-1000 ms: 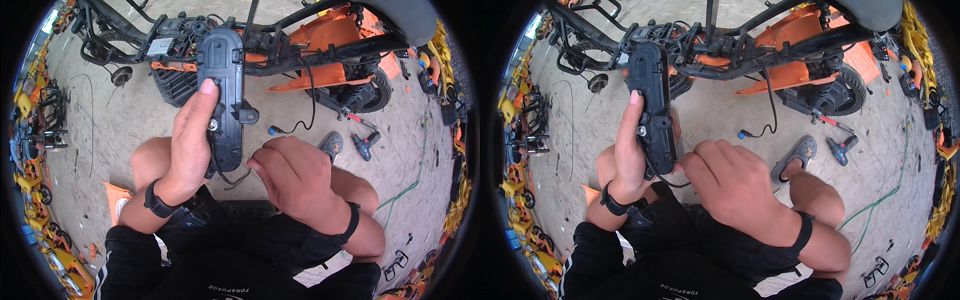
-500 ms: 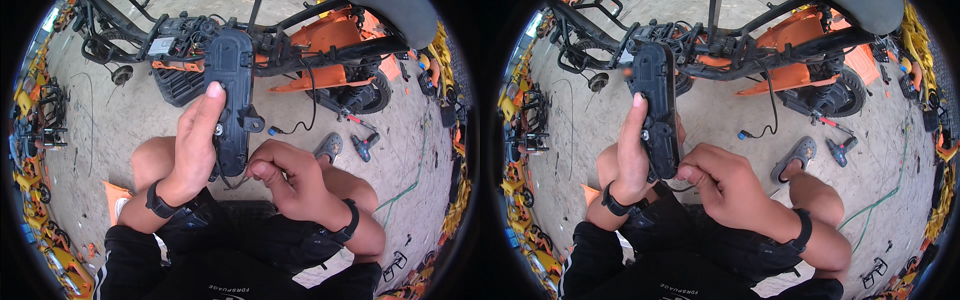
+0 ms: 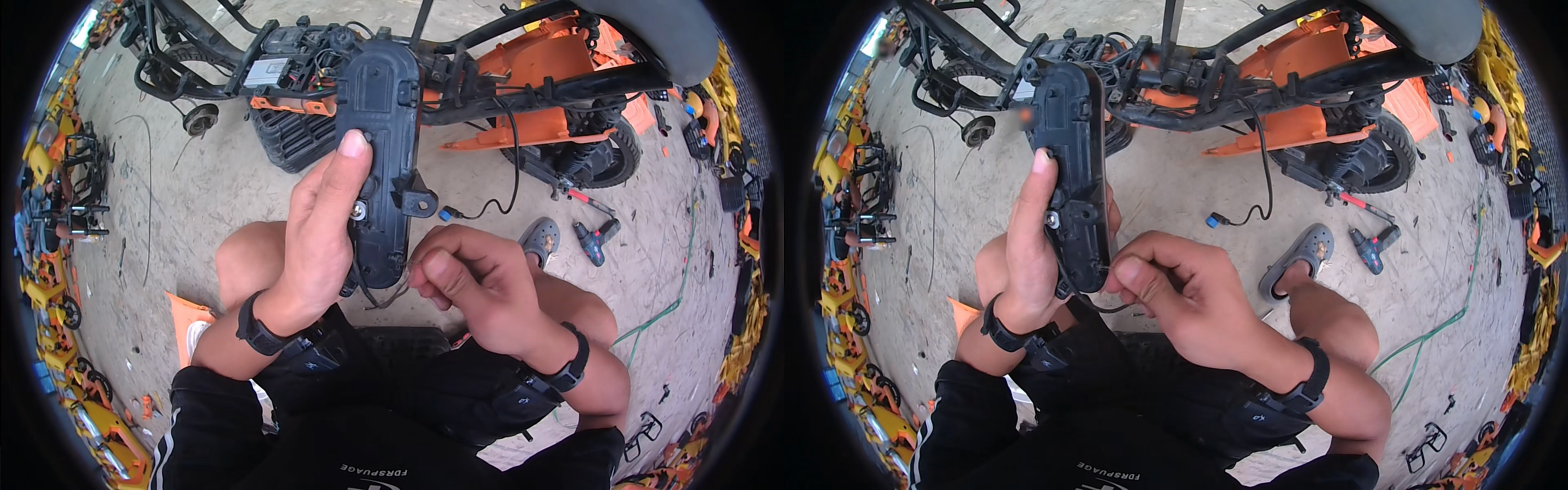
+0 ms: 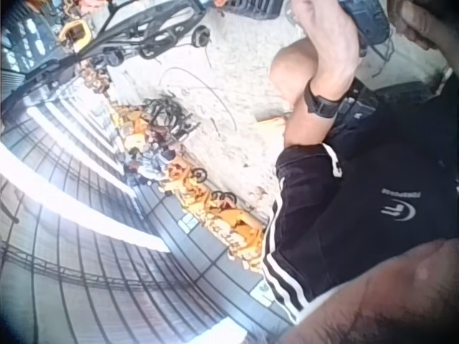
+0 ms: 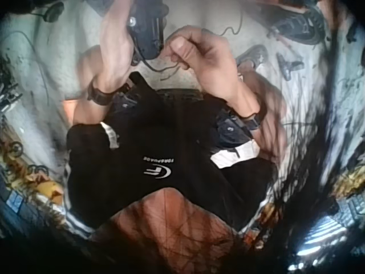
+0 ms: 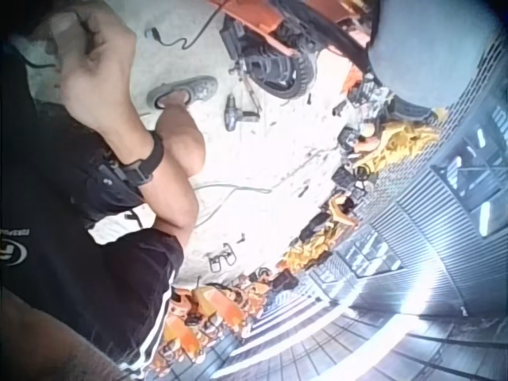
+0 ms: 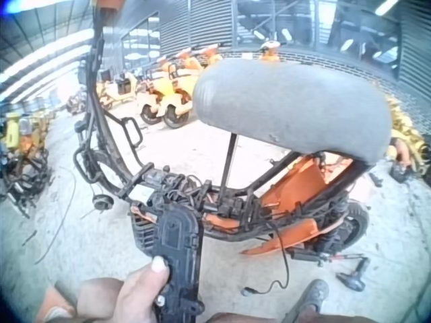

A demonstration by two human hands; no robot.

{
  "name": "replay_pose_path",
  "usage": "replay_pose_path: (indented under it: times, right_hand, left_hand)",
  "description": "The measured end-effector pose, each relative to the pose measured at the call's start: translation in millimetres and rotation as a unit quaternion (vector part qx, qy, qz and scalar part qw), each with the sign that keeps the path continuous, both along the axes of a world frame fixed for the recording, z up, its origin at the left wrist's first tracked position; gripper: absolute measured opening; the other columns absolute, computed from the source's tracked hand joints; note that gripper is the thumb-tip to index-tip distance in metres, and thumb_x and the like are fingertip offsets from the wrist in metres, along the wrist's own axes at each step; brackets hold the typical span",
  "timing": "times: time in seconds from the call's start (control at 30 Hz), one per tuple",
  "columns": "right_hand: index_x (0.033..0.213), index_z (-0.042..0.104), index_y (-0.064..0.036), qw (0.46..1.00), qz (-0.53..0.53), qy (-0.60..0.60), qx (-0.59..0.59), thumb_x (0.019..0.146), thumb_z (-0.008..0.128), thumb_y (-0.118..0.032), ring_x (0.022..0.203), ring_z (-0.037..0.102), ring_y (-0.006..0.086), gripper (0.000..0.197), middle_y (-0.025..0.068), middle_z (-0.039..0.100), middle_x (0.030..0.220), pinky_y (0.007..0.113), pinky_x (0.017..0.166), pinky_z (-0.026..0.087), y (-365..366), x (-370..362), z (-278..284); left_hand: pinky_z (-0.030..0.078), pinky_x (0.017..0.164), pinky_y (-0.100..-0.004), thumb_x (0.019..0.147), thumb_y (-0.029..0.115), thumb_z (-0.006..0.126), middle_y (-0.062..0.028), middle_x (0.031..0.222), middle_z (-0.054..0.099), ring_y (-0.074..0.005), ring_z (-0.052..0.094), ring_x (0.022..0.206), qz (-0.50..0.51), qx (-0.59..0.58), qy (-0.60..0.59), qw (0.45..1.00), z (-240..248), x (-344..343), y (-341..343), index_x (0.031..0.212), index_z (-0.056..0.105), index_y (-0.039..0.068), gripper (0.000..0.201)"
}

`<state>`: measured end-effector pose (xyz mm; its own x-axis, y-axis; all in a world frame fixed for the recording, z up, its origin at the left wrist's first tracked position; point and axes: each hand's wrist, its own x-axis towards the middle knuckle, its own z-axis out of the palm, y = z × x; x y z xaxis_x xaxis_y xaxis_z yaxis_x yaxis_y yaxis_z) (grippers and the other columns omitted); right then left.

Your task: The person sits on the floor and assembles a scooter light assembly by hand, connecting wires and securing components. They repeatedly adjust the wiring and housing, then place the assembly onto the scooter frame.

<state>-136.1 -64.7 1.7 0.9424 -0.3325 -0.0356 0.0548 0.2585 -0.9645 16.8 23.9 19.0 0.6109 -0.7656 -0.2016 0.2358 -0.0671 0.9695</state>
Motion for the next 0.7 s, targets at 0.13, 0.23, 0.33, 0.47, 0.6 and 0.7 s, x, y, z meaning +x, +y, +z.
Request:
replay_pose_path:
  times: [0.13, 0.23, 0.33, 0.47, 0.6, 0.7]
  right_hand:
    - [0.093, 0.065, 0.0029, 0.992, -0.046, -0.016, -0.119, 0.101, 0.059, -0.014, 0.072, 0.060, 0.0116, 0.020, 0.0091, 0.066, 0.088, 0.024, 0.063, 0.047, -6, 0, 9]
    - [0.090, 0.067, 0.0027, 0.966, -0.037, -0.008, -0.255, 0.097, 0.063, -0.007, 0.073, 0.065, 0.0147, 0.013, 0.0104, 0.068, 0.085, 0.026, 0.064, 0.050, -7, -1, 7]
    - [0.090, 0.069, 0.0024, 0.962, -0.058, -0.004, -0.268, 0.094, 0.065, -0.004, 0.072, 0.066, 0.0165, 0.009, 0.0108, 0.069, 0.083, 0.026, 0.064, 0.050, -3, -1, 6]
    - [0.090, 0.068, 0.0027, 0.955, -0.065, -0.005, -0.288, 0.094, 0.066, -0.005, 0.071, 0.065, 0.0168, 0.009, 0.0109, 0.069, 0.083, 0.026, 0.063, 0.050, -3, -1, 7]
    - [0.089, 0.068, 0.0029, 0.951, -0.075, -0.005, -0.299, 0.093, 0.067, -0.005, 0.069, 0.064, 0.0168, 0.009, 0.0106, 0.068, 0.081, 0.026, 0.061, 0.049, 0, 0, 7]
    - [0.089, 0.068, 0.0029, 0.945, -0.096, -0.007, -0.311, 0.093, 0.068, -0.005, 0.068, 0.064, 0.0166, 0.009, 0.0096, 0.067, 0.078, 0.027, 0.059, 0.049, 4, 2, 2]
  left_hand:
    - [0.042, 0.051, -0.0263, 0.101, 0.061, 0.034, -0.0093, 0.070, 0.059, -0.0139, 0.052, 0.056, 0.009, 0.015, 0.005, 1.000, -2, 0, 0, 0.090, 0.060, 0.001, 0.066]
    - [0.041, 0.049, -0.0263, 0.101, 0.060, 0.033, -0.0086, 0.068, 0.056, -0.0140, 0.050, 0.055, 0.015, 0.003, 0.035, 0.999, -4, 0, -1, 0.089, 0.059, 0.001, 0.065]
    - [0.040, 0.048, -0.0265, 0.102, 0.059, 0.032, -0.0075, 0.066, 0.054, -0.0139, 0.048, 0.055, 0.012, 0.003, 0.034, 0.999, -4, 2, -1, 0.090, 0.058, 0.001, 0.064]
    - [0.038, 0.048, -0.0265, 0.103, 0.056, 0.031, -0.0062, 0.066, 0.052, -0.0135, 0.047, 0.055, 0.029, -0.015, 0.036, 0.999, -7, -1, -4, 0.098, 0.057, 0.001, 0.062]
    - [0.038, 0.048, -0.0259, 0.104, 0.055, 0.030, -0.0054, 0.066, 0.050, -0.0131, 0.046, 0.054, 0.015, -0.030, 0.033, 0.999, -9, 0, -3, 0.117, 0.054, 0.001, 0.061]
    - [0.038, 0.048, -0.0262, 0.104, 0.055, 0.030, -0.0054, 0.066, 0.051, -0.0129, 0.046, 0.054, 0.012, -0.016, 0.024, 1.000, -11, 1, -2, 0.114, 0.055, 0.001, 0.061]
